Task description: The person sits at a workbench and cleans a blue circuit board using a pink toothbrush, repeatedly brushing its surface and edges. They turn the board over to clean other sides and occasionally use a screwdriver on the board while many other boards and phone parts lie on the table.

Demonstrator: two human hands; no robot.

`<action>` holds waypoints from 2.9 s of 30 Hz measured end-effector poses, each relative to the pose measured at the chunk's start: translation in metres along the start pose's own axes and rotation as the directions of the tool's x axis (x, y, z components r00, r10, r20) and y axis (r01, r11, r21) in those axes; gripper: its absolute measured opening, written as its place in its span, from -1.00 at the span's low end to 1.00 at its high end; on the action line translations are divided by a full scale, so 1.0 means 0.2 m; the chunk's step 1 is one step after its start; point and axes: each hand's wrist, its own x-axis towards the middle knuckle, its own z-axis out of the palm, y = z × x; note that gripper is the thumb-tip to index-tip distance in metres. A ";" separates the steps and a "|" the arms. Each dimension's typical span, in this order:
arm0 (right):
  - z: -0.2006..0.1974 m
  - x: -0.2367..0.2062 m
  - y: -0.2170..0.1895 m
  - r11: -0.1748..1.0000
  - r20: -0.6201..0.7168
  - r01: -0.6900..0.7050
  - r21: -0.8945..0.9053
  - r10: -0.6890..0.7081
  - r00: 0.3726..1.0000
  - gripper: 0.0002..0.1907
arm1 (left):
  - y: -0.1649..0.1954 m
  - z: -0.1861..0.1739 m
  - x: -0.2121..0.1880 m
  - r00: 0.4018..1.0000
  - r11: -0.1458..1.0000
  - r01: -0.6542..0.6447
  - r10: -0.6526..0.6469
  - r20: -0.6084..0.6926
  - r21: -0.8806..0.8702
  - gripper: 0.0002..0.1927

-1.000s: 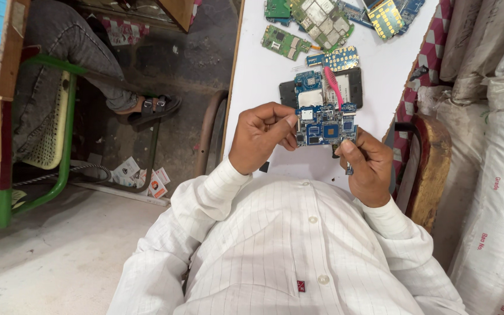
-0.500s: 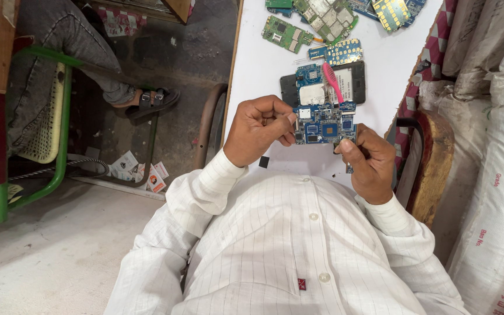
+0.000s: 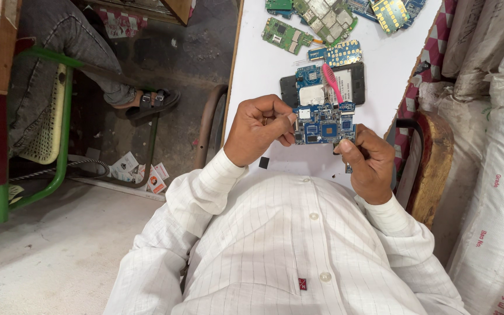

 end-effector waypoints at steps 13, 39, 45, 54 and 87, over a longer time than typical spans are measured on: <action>-0.01 -0.02 0.04 0.996 0.029 -0.018 0.085 0.016 0.999 -0.67 | -0.01 0.01 -0.02 1.000 1.000 0.006 -0.006 -0.005 -0.025 -0.91; -0.02 -0.01 0.04 0.986 0.020 -0.071 0.148 0.069 0.997 -0.68 | 0.00 0.01 -0.03 0.999 0.996 0.034 -0.032 0.029 -0.077 -0.77; -0.03 -0.01 0.05 0.995 0.024 -0.050 0.086 0.048 0.999 -0.68 | 0.01 0.00 -0.02 1.000 1.000 0.001 -0.001 0.006 0.018 -0.82; -0.02 -0.01 0.04 0.998 0.023 -0.028 0.053 0.027 0.999 -0.65 | 0.03 0.00 -0.02 1.000 0.996 -0.031 0.031 0.005 0.086 -0.86; -0.01 -0.01 -0.02 0.999 0.032 -0.034 -0.022 0.035 0.999 -0.66 | 0.01 -0.01 -0.04 1.000 0.999 0.004 -0.005 -0.013 -0.036 -0.87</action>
